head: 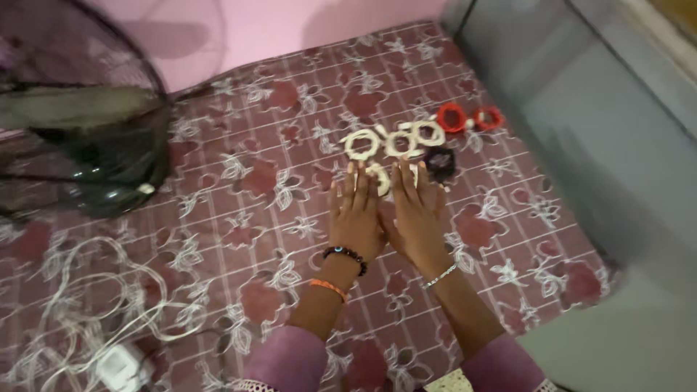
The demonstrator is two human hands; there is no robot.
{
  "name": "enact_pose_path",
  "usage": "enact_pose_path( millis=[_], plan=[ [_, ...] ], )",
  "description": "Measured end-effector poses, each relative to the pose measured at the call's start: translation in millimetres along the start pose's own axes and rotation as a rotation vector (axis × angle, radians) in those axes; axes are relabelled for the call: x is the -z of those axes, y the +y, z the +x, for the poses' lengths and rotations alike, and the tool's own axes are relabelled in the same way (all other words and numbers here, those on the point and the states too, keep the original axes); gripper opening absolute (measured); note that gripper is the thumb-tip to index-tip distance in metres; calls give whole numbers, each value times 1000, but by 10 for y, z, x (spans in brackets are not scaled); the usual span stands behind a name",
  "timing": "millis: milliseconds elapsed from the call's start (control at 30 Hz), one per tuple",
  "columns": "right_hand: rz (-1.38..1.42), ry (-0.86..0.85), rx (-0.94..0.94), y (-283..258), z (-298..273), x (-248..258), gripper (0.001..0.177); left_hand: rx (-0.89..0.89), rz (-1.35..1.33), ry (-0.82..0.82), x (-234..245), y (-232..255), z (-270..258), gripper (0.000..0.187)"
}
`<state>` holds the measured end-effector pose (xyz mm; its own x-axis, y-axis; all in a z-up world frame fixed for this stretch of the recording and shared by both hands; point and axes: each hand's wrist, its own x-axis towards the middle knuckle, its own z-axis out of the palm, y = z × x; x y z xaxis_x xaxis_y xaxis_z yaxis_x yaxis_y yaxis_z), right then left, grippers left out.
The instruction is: The person untangles and coils a black USB cable and a white power cable on a table. The person places the coiled black cable with other coiled cables on the table and then begins to coil the white cable.
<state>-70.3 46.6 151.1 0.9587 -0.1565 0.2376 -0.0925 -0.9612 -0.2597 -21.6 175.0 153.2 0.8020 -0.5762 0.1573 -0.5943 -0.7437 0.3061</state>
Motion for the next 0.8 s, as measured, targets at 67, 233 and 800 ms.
enact_pose_path(
  millis=[67,233,800],
  plan=[
    [-9,-16,16,-320,-43,-3,90,67,-65,-130,170,-188,-230,102],
    [31,-25,88,-1252,-276,-10,91,36,82,68,639,-743,-942,101],
    [39,-140,267,-3561,-1055,-481,97,156,222,113,1408,-2300,-2952,91]
  ],
)
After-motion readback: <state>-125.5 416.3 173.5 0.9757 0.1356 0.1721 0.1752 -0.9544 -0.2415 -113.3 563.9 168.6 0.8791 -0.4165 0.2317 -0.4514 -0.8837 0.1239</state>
